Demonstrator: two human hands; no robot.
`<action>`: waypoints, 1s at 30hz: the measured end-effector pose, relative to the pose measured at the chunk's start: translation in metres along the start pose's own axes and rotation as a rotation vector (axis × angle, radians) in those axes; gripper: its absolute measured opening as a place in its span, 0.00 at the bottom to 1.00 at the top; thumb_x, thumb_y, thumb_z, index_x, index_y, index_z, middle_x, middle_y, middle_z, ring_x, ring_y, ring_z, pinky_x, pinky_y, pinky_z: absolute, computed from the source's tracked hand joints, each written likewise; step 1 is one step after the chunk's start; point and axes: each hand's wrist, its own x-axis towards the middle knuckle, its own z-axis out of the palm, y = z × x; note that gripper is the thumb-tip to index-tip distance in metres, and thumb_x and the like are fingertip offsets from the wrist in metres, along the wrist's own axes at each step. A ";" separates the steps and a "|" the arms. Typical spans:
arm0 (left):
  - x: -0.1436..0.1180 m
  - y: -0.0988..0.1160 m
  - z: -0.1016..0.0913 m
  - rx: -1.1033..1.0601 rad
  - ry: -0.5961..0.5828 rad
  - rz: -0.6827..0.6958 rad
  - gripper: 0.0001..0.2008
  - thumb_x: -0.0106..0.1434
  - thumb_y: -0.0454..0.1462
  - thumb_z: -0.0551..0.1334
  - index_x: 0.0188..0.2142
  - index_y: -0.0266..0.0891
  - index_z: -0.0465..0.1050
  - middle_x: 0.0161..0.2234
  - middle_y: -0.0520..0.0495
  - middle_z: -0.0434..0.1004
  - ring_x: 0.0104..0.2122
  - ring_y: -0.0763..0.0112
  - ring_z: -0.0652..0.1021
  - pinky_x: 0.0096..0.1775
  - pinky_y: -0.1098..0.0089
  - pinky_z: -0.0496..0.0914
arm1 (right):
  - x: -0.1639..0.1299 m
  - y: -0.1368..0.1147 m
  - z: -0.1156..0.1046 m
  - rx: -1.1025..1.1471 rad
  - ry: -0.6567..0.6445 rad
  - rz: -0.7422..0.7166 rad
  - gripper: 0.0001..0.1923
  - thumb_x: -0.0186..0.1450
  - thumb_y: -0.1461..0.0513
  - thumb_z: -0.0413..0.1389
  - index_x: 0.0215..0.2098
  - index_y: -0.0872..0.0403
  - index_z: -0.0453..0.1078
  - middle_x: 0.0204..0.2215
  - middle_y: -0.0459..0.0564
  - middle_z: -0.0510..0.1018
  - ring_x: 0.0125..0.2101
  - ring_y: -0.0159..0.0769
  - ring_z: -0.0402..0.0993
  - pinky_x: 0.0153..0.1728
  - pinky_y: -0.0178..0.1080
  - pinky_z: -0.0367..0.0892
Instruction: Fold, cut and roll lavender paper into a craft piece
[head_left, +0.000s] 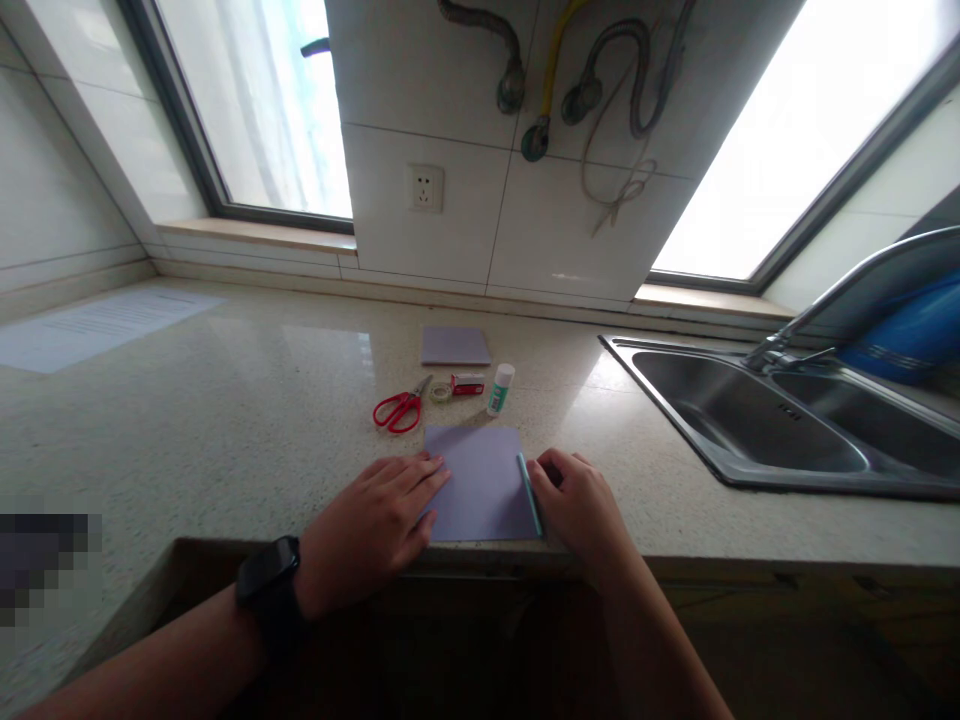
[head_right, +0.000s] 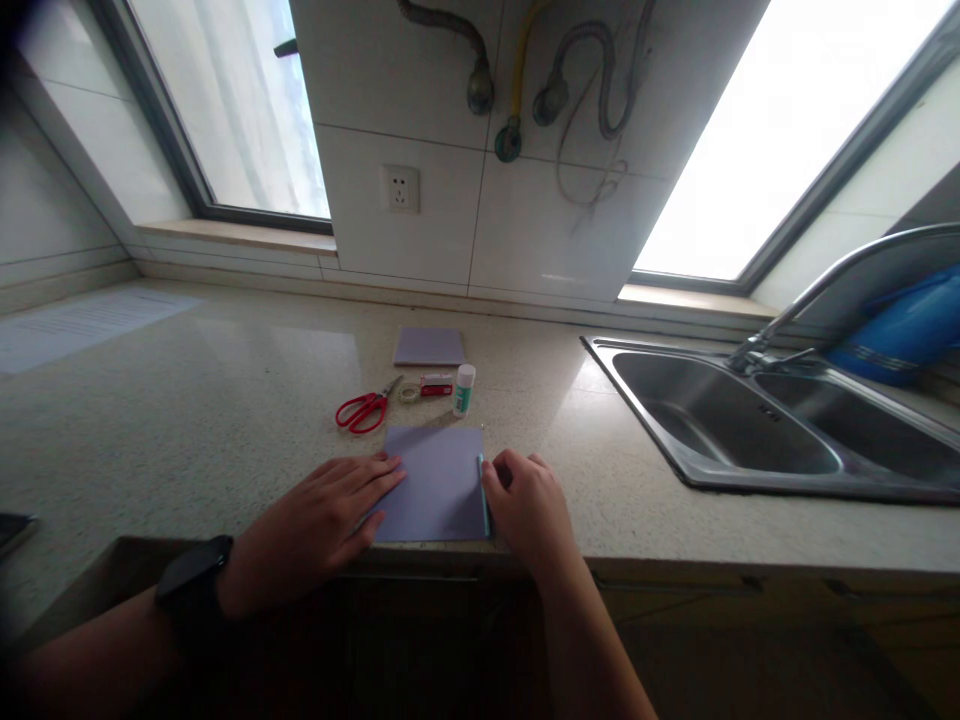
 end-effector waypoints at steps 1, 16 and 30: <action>0.000 0.000 0.000 0.002 0.000 -0.001 0.24 0.70 0.37 0.57 0.64 0.39 0.65 0.63 0.41 0.69 0.61 0.56 0.69 0.61 0.52 0.65 | 0.000 0.000 0.000 0.001 0.000 0.003 0.13 0.68 0.55 0.53 0.29 0.51 0.73 0.26 0.50 0.77 0.31 0.41 0.72 0.33 0.40 0.60; 0.000 0.002 -0.002 0.010 0.011 0.001 0.23 0.70 0.37 0.56 0.64 0.38 0.65 0.62 0.41 0.70 0.60 0.57 0.70 0.61 0.53 0.65 | 0.000 -0.001 0.000 -0.006 -0.013 0.011 0.13 0.68 0.55 0.54 0.30 0.51 0.74 0.27 0.51 0.78 0.32 0.42 0.72 0.34 0.41 0.61; 0.000 -0.011 -0.012 -0.272 -0.012 -0.083 0.25 0.68 0.37 0.59 0.64 0.37 0.64 0.61 0.39 0.71 0.60 0.58 0.71 0.62 0.54 0.65 | -0.003 -0.028 -0.003 -0.032 -0.159 -0.223 0.02 0.63 0.62 0.62 0.32 0.49 0.78 0.26 0.48 0.79 0.33 0.41 0.72 0.38 0.43 0.64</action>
